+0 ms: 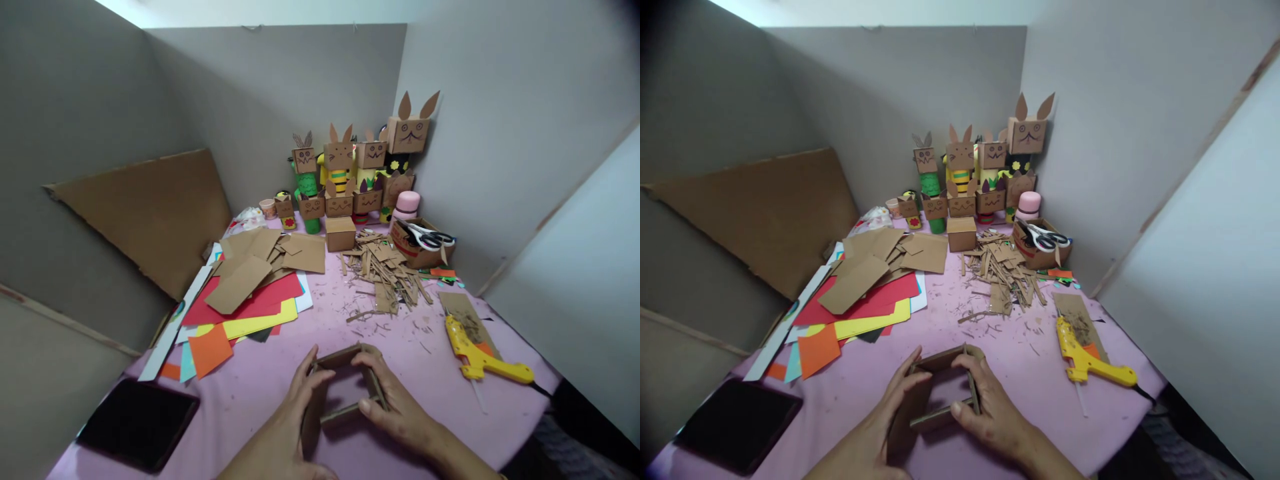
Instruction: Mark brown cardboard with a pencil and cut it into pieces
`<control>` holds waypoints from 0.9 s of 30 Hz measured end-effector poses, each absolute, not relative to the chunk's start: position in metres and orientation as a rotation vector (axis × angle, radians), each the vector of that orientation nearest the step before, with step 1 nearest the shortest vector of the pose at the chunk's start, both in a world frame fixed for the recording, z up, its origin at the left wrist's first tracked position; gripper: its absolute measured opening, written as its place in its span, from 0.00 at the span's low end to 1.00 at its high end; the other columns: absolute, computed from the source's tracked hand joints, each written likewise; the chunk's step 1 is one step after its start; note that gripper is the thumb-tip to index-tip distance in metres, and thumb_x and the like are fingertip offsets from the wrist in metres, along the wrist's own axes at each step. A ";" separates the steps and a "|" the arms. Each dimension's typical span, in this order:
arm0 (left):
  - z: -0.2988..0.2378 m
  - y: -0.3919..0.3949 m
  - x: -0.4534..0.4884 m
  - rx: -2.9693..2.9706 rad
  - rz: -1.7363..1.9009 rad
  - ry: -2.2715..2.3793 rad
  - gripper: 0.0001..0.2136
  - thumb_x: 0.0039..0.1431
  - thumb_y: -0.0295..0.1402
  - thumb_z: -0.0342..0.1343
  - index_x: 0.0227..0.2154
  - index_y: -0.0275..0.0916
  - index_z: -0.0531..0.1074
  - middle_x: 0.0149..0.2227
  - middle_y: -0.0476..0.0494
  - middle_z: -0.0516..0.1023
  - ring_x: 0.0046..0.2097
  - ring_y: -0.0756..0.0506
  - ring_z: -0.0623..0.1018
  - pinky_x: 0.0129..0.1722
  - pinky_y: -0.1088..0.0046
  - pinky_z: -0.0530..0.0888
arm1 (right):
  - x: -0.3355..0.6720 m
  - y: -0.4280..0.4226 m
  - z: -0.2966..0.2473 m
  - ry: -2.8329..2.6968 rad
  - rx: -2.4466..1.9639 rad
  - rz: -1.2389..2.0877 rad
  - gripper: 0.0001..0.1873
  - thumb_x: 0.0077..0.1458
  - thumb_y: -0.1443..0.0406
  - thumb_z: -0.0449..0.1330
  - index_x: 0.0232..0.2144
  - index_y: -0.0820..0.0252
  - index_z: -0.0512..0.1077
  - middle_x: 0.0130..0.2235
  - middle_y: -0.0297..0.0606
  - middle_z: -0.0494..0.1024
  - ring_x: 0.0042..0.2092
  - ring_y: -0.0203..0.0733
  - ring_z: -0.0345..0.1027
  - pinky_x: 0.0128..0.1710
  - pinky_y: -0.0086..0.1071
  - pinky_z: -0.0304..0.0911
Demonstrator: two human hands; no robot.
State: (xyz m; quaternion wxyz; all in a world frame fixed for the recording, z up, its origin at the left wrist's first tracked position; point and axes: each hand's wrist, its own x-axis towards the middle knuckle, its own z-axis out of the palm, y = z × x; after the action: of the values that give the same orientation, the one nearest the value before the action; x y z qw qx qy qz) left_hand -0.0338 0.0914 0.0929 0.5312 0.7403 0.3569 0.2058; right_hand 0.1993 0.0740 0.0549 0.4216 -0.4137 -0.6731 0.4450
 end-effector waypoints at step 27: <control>0.072 0.061 -0.021 1.531 0.763 1.062 0.30 0.63 0.33 0.41 0.65 0.50 0.36 0.69 0.56 0.36 0.68 0.45 0.39 0.64 0.60 0.40 | 0.198 0.071 0.052 -1.683 -1.074 1.100 0.25 0.56 0.49 0.52 0.54 0.45 0.55 0.57 0.41 0.58 0.59 0.51 0.53 0.57 0.46 0.52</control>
State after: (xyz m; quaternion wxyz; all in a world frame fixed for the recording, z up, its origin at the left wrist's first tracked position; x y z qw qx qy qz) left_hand -0.0209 0.0610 0.0718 0.5345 0.6427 0.4458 0.3202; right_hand 0.1982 0.0715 0.0516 0.4177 -0.4281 -0.6708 0.4385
